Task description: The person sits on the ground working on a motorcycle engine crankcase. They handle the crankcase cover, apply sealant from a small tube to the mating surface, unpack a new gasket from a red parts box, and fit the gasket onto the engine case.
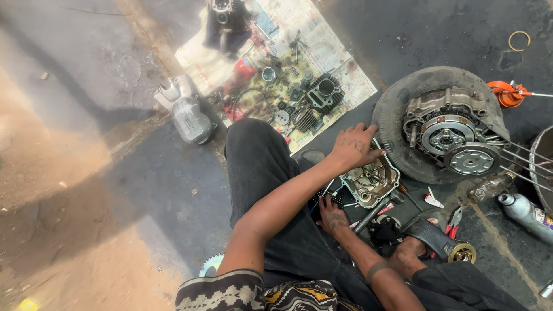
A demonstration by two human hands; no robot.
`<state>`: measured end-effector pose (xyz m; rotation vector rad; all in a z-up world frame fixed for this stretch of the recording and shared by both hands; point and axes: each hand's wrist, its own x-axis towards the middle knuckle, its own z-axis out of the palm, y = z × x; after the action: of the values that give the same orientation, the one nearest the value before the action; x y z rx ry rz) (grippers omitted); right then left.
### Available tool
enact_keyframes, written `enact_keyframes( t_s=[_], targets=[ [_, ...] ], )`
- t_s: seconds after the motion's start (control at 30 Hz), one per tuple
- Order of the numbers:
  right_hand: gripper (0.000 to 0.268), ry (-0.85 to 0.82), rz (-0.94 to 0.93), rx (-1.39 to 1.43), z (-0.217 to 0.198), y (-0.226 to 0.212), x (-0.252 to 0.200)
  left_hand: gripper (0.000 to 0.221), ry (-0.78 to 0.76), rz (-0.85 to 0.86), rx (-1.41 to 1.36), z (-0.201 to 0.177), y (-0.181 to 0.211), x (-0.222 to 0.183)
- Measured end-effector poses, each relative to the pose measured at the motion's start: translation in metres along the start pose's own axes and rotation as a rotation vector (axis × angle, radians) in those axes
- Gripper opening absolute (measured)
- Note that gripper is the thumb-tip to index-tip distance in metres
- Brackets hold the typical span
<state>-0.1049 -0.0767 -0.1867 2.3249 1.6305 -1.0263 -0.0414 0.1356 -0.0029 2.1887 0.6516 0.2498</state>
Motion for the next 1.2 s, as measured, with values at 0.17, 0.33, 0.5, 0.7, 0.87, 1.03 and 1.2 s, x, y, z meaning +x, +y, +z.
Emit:
enact_keyframes(
  t_s=[0.17, 0.33, 0.5, 0.7, 0.87, 1.03, 1.2],
  targets=[
    [0.025, -0.124, -0.043, 0.303, 0.069, 0.048, 0.025, 0.048, -0.439, -0.158, 0.311, 0.094, -0.077, -0.007],
    [0.025, -0.218, 0.179, 0.832, 0.031, 0.076, 0.025, 0.058, -0.638, -0.396, 0.341, 0.059, -0.07, -0.009],
    [0.026, -0.344, 0.18, 1.186, 0.032, 0.08, 0.039, 0.068, -0.523, -0.483, 0.279, 0.075, -0.098, -0.027],
    [0.06, 0.232, 0.378, 2.215, -0.097, 0.0, 0.025, 0.089, -0.332, -0.656, -0.093, 0.094, -0.111, -0.041],
    [0.081, 0.141, -0.101, 2.29, -0.144, -0.058, 0.002, 0.072, 0.57, -0.784, -0.374, 0.057, -0.136, 0.024],
    [0.053, 0.006, 0.166, 1.311, -0.113, -0.035, -0.001, 0.036, 0.695, -0.668, -0.078, -0.019, -0.194, 0.102],
    [0.042, -0.061, 0.319, 1.242, -0.075, 0.005, 0.009, 0.018, 0.613, -0.547, 0.124, -0.015, -0.311, 0.182]
  ],
)
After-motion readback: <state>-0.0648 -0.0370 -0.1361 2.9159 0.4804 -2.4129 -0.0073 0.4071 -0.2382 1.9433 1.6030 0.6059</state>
